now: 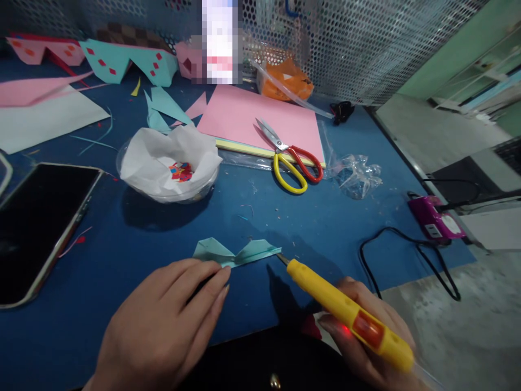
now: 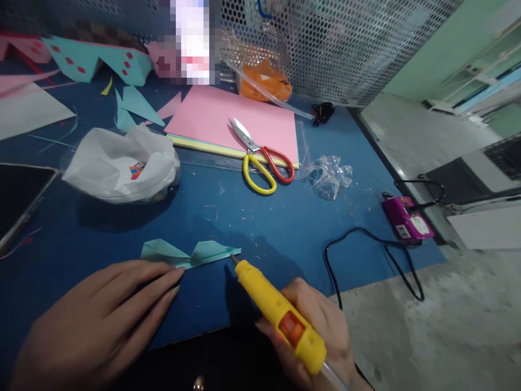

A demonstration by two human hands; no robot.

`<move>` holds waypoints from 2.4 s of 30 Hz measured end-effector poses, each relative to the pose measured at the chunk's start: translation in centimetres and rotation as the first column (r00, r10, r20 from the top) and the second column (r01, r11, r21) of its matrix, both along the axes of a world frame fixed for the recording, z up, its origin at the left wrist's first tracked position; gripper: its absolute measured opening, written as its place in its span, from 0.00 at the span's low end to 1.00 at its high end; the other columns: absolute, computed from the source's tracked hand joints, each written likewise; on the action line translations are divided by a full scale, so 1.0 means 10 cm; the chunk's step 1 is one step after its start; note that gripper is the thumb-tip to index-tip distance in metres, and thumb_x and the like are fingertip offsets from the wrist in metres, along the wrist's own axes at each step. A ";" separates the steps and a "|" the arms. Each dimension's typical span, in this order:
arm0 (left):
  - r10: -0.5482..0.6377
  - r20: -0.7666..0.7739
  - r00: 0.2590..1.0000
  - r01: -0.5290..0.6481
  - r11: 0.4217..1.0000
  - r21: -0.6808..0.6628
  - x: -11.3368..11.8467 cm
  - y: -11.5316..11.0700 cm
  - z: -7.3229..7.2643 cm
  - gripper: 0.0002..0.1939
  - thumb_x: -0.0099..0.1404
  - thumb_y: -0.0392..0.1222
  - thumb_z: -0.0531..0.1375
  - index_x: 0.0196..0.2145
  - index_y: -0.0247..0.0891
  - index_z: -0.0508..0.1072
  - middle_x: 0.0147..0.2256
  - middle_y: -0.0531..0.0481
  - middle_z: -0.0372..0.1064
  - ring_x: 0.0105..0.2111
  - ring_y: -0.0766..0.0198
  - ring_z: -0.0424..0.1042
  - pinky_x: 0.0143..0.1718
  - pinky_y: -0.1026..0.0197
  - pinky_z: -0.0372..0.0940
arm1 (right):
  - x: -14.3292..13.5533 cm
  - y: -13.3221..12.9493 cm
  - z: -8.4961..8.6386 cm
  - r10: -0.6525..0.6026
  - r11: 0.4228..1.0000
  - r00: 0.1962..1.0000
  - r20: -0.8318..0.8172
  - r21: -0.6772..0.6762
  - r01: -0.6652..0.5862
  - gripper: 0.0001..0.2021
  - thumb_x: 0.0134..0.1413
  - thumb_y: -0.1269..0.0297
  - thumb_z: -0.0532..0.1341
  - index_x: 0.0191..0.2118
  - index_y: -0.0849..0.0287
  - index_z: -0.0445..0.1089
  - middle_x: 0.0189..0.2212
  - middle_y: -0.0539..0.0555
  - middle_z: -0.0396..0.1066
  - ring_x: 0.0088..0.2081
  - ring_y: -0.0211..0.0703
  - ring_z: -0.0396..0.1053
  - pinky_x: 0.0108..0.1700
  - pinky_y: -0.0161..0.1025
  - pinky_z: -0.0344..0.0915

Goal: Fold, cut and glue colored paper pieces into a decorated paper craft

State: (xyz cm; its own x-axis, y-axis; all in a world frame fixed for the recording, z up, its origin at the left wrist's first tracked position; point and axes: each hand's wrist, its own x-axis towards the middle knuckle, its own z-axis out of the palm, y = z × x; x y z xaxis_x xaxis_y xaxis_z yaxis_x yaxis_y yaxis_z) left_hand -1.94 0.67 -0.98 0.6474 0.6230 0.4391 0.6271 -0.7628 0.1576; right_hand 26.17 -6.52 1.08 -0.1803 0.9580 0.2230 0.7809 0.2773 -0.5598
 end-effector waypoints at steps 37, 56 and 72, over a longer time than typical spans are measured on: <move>0.215 0.048 0.976 -0.216 0.976 0.025 -0.31 -0.26 0.03 0.09 0.66 0.28 0.60 0.41 0.33 0.80 0.41 0.50 0.82 0.40 0.57 0.80 0.40 0.55 0.69 | -0.66 0.35 -0.01 0.300 0.936 0.952 0.060 -0.209 -0.282 0.09 0.61 0.58 0.56 0.32 0.55 0.64 0.24 0.50 0.69 0.24 0.38 0.67 0.22 0.33 0.58; 0.190 0.091 0.978 -0.194 0.980 0.044 -0.29 -0.23 0.02 0.08 0.65 0.28 0.61 0.39 0.31 0.80 0.38 0.49 0.82 0.37 0.55 0.80 0.37 0.54 0.72 | -0.68 0.34 -0.03 0.304 0.939 0.947 0.101 -0.203 -0.279 0.09 0.62 0.59 0.55 0.32 0.55 0.61 0.24 0.49 0.67 0.23 0.38 0.65 0.23 0.34 0.56; 0.211 0.100 0.972 -0.216 0.976 0.041 -0.29 -0.25 -0.01 0.07 0.65 0.29 0.61 0.39 0.31 0.80 0.38 0.49 0.82 0.38 0.55 0.80 0.38 0.54 0.70 | -0.68 0.32 0.00 0.298 0.941 0.947 0.123 -0.206 -0.270 0.11 0.65 0.58 0.54 0.31 0.54 0.59 0.25 0.50 0.67 0.23 0.39 0.65 0.23 0.35 0.57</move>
State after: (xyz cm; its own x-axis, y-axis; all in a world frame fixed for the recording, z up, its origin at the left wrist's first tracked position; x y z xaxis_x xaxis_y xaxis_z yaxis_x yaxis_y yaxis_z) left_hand -4.81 -1.82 -1.13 0.4556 0.7173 0.5271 0.7605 -0.6215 0.1883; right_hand 19.33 -3.29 1.11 -0.4687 0.8834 -0.0025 0.7631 0.4035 -0.5048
